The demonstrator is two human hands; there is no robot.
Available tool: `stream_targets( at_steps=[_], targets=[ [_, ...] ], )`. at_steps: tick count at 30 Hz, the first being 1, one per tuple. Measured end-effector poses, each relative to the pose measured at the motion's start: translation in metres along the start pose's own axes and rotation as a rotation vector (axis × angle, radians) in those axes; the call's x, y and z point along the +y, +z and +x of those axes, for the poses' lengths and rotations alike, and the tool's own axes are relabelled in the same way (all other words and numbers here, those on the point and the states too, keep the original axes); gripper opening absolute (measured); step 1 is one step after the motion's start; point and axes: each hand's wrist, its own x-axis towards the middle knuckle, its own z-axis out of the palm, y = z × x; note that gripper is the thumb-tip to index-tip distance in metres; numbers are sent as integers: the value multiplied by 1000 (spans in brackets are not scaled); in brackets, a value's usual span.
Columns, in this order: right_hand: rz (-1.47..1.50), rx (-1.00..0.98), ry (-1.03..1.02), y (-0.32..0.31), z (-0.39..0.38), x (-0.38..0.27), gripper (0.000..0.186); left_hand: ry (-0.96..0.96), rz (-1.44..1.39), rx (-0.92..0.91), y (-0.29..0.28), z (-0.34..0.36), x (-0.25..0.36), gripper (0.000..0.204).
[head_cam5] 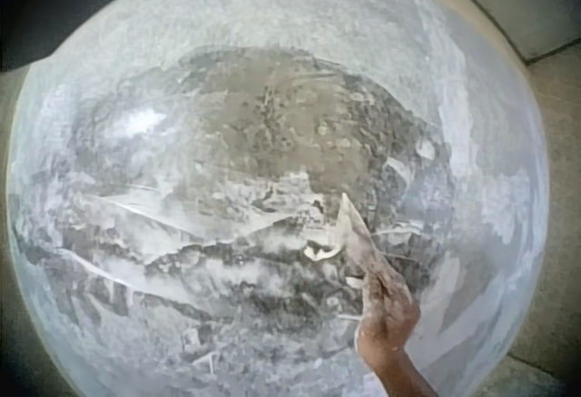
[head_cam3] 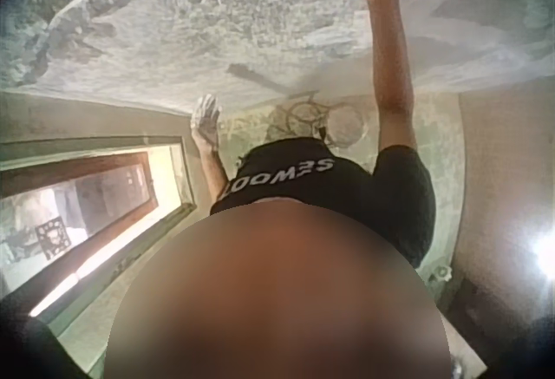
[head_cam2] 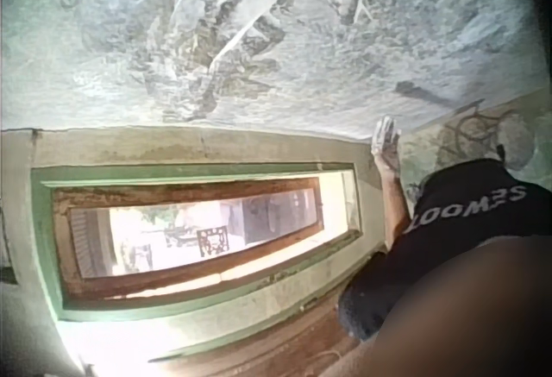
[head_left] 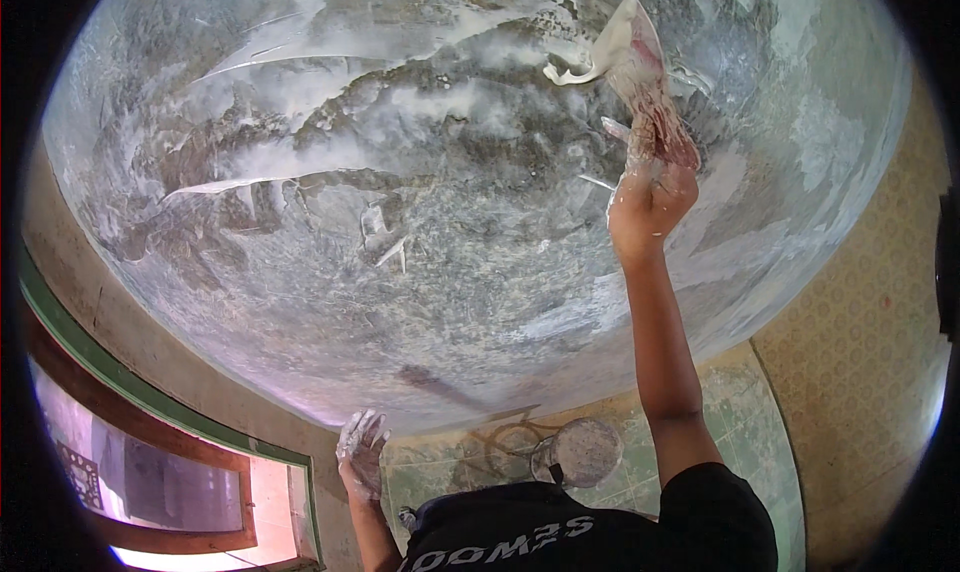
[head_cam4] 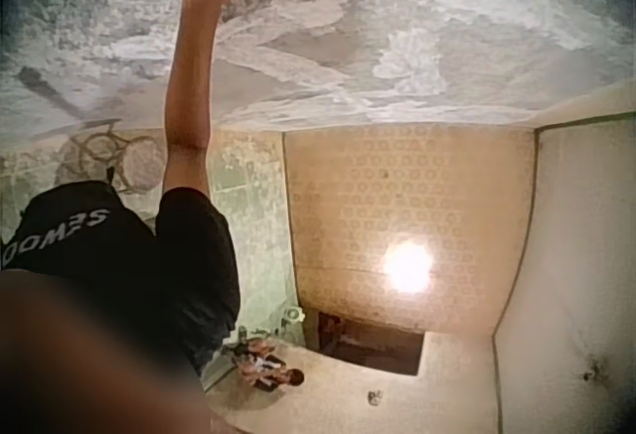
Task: The person applies plaster or wall putty to a wall or ceiling surface using a handheld scraper.
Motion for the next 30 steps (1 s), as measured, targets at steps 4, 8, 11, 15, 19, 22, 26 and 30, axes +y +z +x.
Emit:
stream_targets(
  at_steps=[4,8,11,15,19,22,26,30],
  targets=[
    [48,47,-126,5,8,-14,25,-11,-12,-11,6,4,-1,61],
    [68,13,-70,5,3,-1,25,-22,-7,-35,4,7,3,63],
    [-107,26,-284,-4,0,17,24,-35,5,-44,1,8,4,64],
    [-199,-4,-385,-10,-4,23,29,-36,8,-68,1,10,6,64],
    [-451,-173,-304,-16,-38,38,43,-101,93,-49,-5,11,8,89],
    [-527,-247,-252,-17,-68,29,40,-82,11,-71,-10,5,7,66],
    [-519,-423,-167,-31,-127,15,43,-108,52,-83,-13,6,14,77],
    [-286,-266,102,-46,-154,13,42,-74,41,-145,-17,8,21,63]
  ],
)
